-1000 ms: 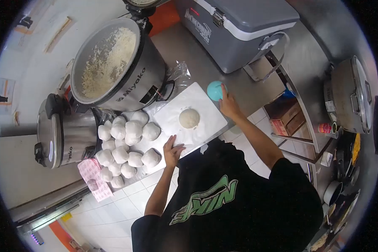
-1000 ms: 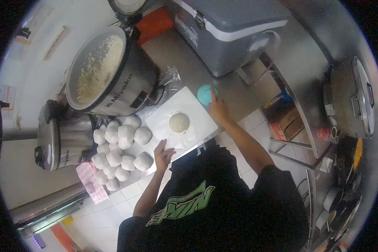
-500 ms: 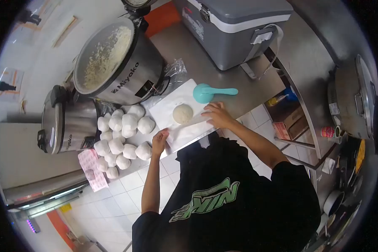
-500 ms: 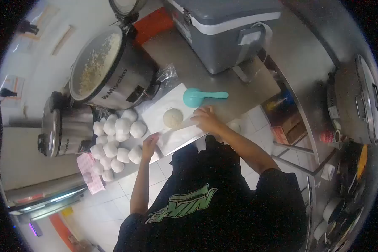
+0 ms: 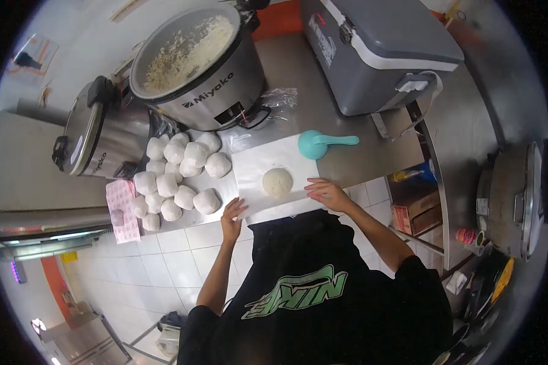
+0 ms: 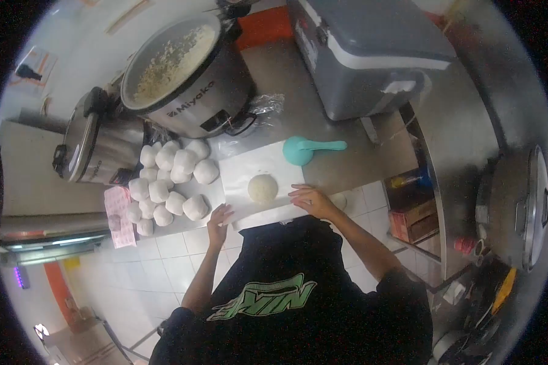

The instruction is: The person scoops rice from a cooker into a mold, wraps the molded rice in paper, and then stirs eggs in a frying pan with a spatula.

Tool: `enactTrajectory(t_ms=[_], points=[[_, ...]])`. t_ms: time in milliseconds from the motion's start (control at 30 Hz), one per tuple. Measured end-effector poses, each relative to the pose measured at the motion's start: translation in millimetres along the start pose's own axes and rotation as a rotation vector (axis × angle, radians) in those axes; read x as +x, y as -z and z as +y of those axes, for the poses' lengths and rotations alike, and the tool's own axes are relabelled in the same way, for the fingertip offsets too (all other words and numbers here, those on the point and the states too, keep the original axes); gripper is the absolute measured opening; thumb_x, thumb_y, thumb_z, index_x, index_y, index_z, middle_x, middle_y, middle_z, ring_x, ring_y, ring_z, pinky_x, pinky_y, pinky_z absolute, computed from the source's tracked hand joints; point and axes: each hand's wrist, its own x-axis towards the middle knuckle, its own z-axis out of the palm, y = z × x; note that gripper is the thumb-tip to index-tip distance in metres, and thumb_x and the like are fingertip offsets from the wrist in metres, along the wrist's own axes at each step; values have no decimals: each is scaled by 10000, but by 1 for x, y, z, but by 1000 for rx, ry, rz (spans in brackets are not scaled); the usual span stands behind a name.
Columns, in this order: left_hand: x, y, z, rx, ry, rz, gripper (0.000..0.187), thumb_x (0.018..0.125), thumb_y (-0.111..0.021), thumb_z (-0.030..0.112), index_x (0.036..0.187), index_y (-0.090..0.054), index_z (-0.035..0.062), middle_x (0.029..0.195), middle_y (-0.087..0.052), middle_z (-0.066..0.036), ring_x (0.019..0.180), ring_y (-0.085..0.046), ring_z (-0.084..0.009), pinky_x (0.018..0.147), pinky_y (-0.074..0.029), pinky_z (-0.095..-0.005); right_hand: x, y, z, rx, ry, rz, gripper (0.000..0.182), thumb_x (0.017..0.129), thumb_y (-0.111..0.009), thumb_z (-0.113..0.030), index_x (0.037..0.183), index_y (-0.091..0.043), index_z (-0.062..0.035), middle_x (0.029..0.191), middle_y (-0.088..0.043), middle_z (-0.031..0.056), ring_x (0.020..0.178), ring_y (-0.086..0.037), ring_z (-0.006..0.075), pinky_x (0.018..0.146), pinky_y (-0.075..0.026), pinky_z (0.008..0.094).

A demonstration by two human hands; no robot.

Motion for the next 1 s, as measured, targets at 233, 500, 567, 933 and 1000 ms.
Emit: enactTrajectory(t_ms=[233, 500, 567, 933, 1000], points=[[52, -10, -15, -344, 537, 349, 315, 890, -540, 289, 760, -615, 13, 560, -548, -10, 520, -486, -51, 457, -357, -208, 27, 4, 56, 756, -797, 185, 209, 879, -522, -162, 975, -624, -6, 852, -619, 39, 748, -573, 134, 669, -468, 266], [30, -32, 14, -188, 313, 359, 313, 785, -666, 164, 1034, -559, 8, 744, -622, -65, 645, -545, -97, 591, -433, -227, 37, 24, 51, 435, -697, -22, 230, 895, -486, -166, 1049, -579, -23, 873, -603, 62, 791, -587, 126, 681, -488, 274], [31, -37, 15, -255, 368, 323, 314, 769, -676, 142, 1030, -564, 9, 757, -619, -53, 636, -518, -80, 577, -409, -212, 50, 20, 37, 503, -680, -49, 243, 897, -474, -165, 1066, -572, -21, 908, -603, 65, 833, -586, 130, 696, -490, 281], [24, -55, 27, -254, 266, 673, 353, 736, -669, 45, 1056, -520, 30, 976, -535, -117, 907, -500, -187, 777, -396, -305, 105, -2, -4, -378, 16, -136, 326, 801, -609, -184, 1085, -570, -29, 998, -606, 153, 911, -569, 301, 821, -443, 368], [22, -53, 54, 29, 149, 660, 411, 728, -673, 67, 1100, -500, 41, 1127, -484, -166, 1048, -465, -241, 850, -374, -386, 109, 0, -15, -333, -82, -331, 295, 782, -636, -198, 1024, -600, -33, 944, -622, 144, 882, -578, 286, 788, -452, 365]])
